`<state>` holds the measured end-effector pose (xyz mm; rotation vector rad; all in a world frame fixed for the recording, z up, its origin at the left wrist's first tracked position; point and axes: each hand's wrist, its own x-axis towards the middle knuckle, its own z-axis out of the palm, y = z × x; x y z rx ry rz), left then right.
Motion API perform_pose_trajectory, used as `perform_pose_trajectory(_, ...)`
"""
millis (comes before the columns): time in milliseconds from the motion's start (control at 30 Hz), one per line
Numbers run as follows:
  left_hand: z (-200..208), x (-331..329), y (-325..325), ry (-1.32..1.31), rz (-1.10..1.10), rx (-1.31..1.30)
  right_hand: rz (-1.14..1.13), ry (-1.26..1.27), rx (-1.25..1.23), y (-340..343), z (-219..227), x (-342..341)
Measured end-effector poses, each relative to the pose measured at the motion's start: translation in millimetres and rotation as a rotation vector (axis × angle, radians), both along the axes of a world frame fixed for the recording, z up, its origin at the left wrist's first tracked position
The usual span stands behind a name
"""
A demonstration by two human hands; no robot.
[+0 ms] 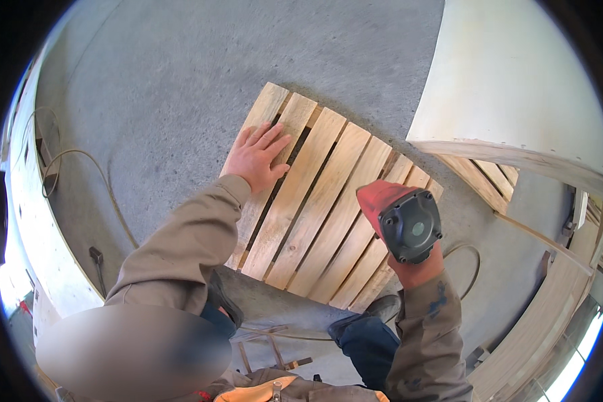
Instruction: The person uses a nail gun to fasten wooden slats together on the floor, then lifts and positions the assembled panel into a larger wooden frame. The person adjusts the panel within the frame and continues to secure it.
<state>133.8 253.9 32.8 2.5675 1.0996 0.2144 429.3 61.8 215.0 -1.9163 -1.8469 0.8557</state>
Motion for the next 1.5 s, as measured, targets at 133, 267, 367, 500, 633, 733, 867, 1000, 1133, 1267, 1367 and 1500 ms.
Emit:
perform_pose_trajectory(133, -9.1, 1.4, -1.7, -0.051, 0.022, -0.023, -0.04, 0.004, -0.012, 18.6, -3.4, -4.0)
perform_pose_trajectory(267, -19.7, -3.9, 1.4, -0.015, -0.002, -0.077, -0.145, 0.104, -0.038, 29.4, -11.1, -4.1)
perform_pose_trajectory(367, -19.7, -12.6, 15.2, 0.118, -0.088, 0.062, -0.349, 0.184, -0.232, 48.4, -2.2, -6.0)
perform_pose_trajectory(500, 7.3, -6.2, 60.0, 0.203, -0.225, 0.096, -0.382, 0.323, -0.225, 63.4, 1.7, 2.6)
perform_pose_trajectory(633, 12.8, -13.6, 60.6, 0.241, -0.242, 0.02, -0.364, 0.337, -0.236, 69.3, 8.2, -5.5)
perform_pose_trajectory(733, 23.2, -7.6, 54.4, 0.207, -0.24, -0.019, -0.358, 0.233, -0.292, 56.9, 11.0, 6.5)
perform_pose_trajectory(867, 2.2, -23.0, 44.5, 0.109, -0.236, -0.053, -0.414, 0.126, -0.177, 46.2, -1.5, 2.6)
perform_pose_trajectory(1000, 12.4, -21.7, 36.8, 0.116, -0.211, -0.172, -0.209, 0.176, -0.145, 62.4, 0.8, -7.0)
perform_pose_trajectory(1133, 14.5, -19.9, 38.4, 0.094, -0.185, -0.2, -0.206, 0.211, -0.162, 72.8, 2.8, -8.0)
perform_pose_trajectory(1267, 11.6, -20.6, 41.1, 0.072, -0.184, -0.212, -0.225, 0.209, -0.22, 86.5, 3.5, -9.5)
perform_pose_trajectory(1367, 12.5, -19.3, 40.6, 0.085, -0.183, -0.209, -0.267, 0.287, -0.223, 98.6, 5.5, -17.8)
perform_pose_trajectory(1500, 10.9, -18.9, 38.6, 0.088, -0.171, -0.189, -0.395, 0.345, -0.281, 118.4, -0.3, -28.0)
